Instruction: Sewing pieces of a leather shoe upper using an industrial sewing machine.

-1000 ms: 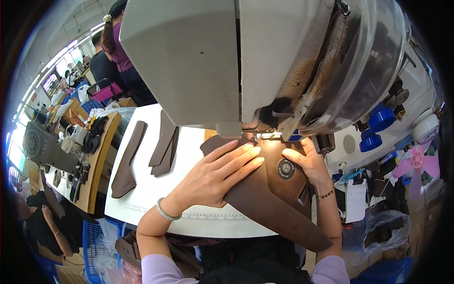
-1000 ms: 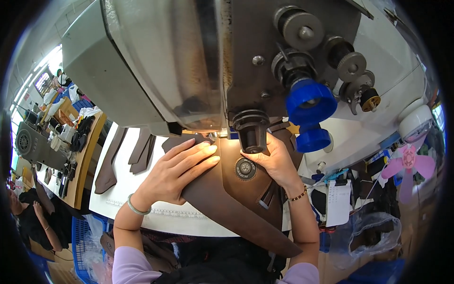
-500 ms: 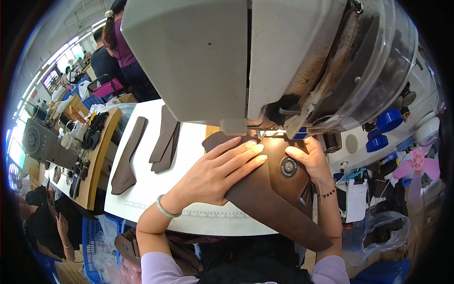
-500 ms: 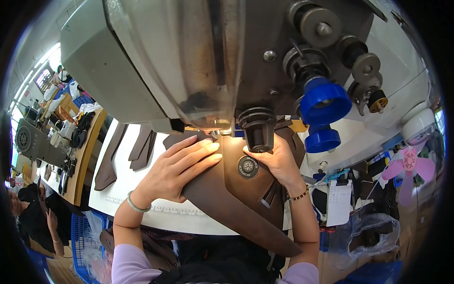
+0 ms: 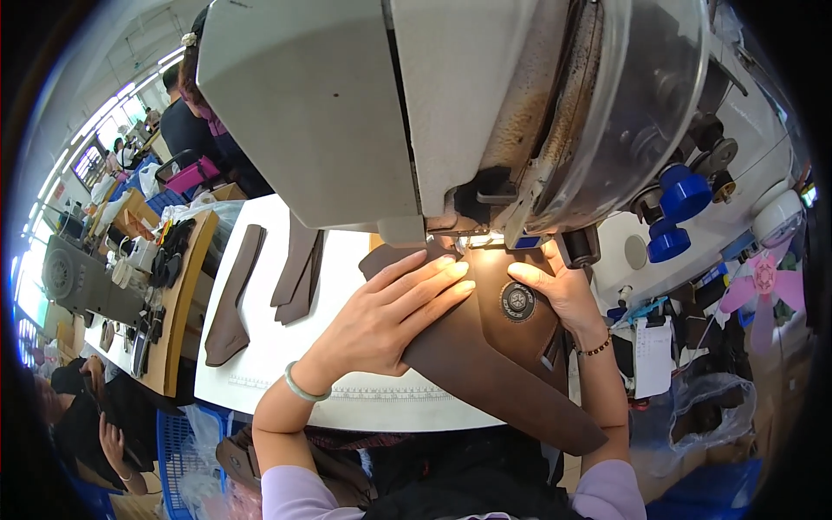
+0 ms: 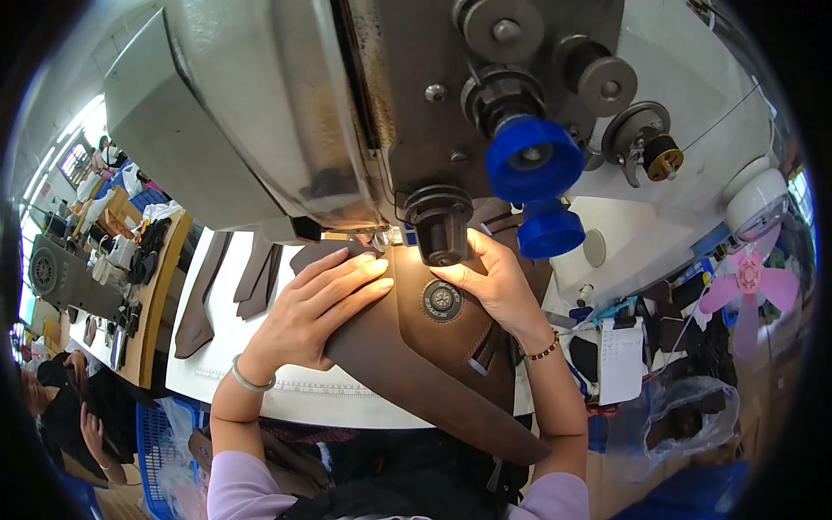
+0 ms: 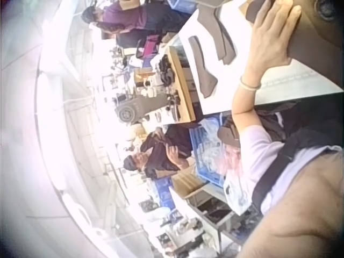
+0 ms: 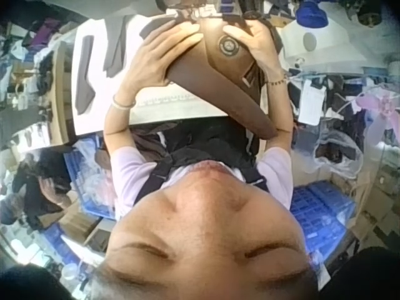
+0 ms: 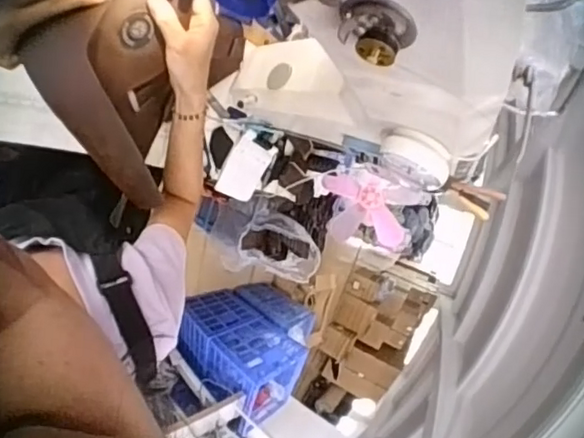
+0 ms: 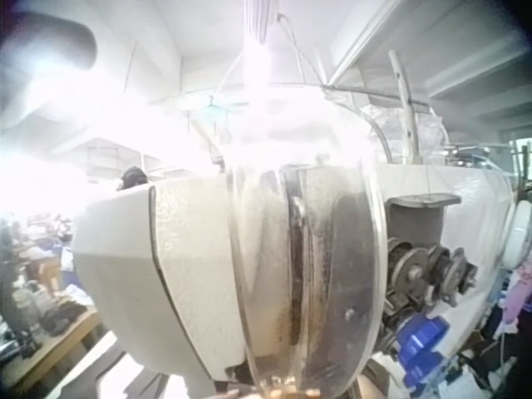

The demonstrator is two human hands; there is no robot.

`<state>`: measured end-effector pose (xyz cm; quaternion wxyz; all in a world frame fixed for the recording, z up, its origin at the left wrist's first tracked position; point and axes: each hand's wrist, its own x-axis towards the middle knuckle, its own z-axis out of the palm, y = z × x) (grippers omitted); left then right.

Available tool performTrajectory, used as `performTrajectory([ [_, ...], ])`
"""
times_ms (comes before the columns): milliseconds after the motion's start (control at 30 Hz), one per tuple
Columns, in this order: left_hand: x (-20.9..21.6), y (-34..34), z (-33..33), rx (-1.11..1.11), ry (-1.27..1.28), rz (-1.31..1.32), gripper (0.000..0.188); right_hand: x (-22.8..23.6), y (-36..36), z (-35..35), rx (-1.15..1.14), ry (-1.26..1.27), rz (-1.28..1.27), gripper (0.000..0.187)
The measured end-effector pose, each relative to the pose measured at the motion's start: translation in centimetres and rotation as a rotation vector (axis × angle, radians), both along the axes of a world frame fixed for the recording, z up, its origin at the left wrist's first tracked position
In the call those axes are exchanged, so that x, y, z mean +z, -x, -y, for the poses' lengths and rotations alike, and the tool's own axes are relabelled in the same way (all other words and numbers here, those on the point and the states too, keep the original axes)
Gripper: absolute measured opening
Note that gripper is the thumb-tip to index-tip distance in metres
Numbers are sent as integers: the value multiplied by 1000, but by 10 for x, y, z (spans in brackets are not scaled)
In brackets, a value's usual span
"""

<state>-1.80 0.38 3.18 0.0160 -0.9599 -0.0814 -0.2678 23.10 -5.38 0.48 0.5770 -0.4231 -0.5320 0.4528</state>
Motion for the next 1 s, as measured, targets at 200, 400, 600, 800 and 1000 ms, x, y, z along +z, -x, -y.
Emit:
performTrajectory([
  [200, -1, 3, -1, 4, -8, 4, 68, 3, 5, 1, -21, -24, 43, 27],
  [400, -1, 4, -3, 1, 16, -11, 70, 6, 5, 2, -46, -12, 94, 30],
  [600, -2, 1, -6, 20, 35, 1, 74, 5, 3, -3, -41, -18, 71, 28],
  [800, -4, 0, -6, -1, 37, 33, 72, 4, -4, -5, 8, 23, 40, 25],
  [1000, -5, 4, -3, 2, 66, 32, 70, 6, -2, -1, -23, 28, 96, 38],
])
